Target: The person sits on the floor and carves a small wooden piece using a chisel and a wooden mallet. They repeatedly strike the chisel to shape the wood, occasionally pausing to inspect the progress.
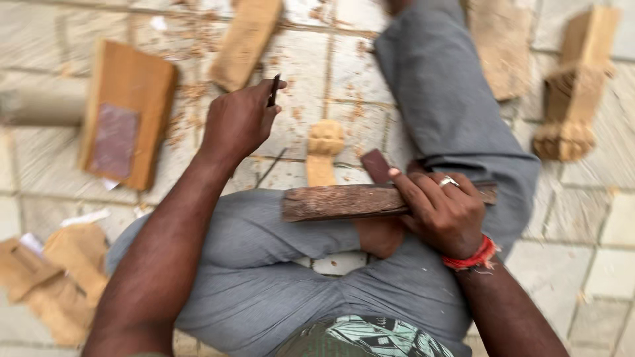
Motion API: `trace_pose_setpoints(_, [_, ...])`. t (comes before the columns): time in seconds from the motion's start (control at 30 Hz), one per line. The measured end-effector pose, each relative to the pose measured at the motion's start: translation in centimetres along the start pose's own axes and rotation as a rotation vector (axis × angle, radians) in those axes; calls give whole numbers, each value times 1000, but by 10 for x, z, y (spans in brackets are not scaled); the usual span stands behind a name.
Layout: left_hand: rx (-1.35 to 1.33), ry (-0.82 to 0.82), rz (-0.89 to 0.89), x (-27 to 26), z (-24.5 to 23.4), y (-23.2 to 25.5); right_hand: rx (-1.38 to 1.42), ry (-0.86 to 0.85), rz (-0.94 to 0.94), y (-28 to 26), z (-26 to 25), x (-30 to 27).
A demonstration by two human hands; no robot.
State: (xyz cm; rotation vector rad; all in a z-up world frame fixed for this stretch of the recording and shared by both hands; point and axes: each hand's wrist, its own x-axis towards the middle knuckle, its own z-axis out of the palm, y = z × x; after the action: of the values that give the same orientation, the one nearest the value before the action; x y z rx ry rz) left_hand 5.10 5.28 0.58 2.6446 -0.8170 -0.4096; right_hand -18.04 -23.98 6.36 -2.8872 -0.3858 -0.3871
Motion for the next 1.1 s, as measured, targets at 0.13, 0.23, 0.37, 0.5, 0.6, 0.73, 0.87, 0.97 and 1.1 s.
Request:
trace_pose_setpoints(0.13, [4,-219,-223,5,6,-19,-22,-86,-69,3,18,1])
trace_pose_setpoints(0.23, [-190,-400,-340,12,11,-30,-25,-136,-88,4,24,-1])
trace_pose_setpoints(0.37, [-394,-431,-403,15,15,-45,-48,-80,-78,2,28,1])
trace_pose_setpoints(0.5, [-418,-413,-403,19,26,-44,-58,-31,-43,5,30,-3])
trace_pose_setpoints(0.6, [-374,-455,-420,18,24,-43,-99,32,-31,7,35,-2])
trace_pose_setpoints(0.73, [-319,-488,-411,16,20,-32,-201,210,158,20,26,-12])
trace_pose_setpoints(0.87, [-267,-499,-392,3,11,-26,-358,546,413,57,9,-49])
trace_pose_setpoints(0.97, [-167,-472,-273,6,8,-17,-139,434,817,90,9,-103])
trace_pose_setpoints(1.1, [-99,-466,-147,12,22,-2,12,232,1226,113,34,-187])
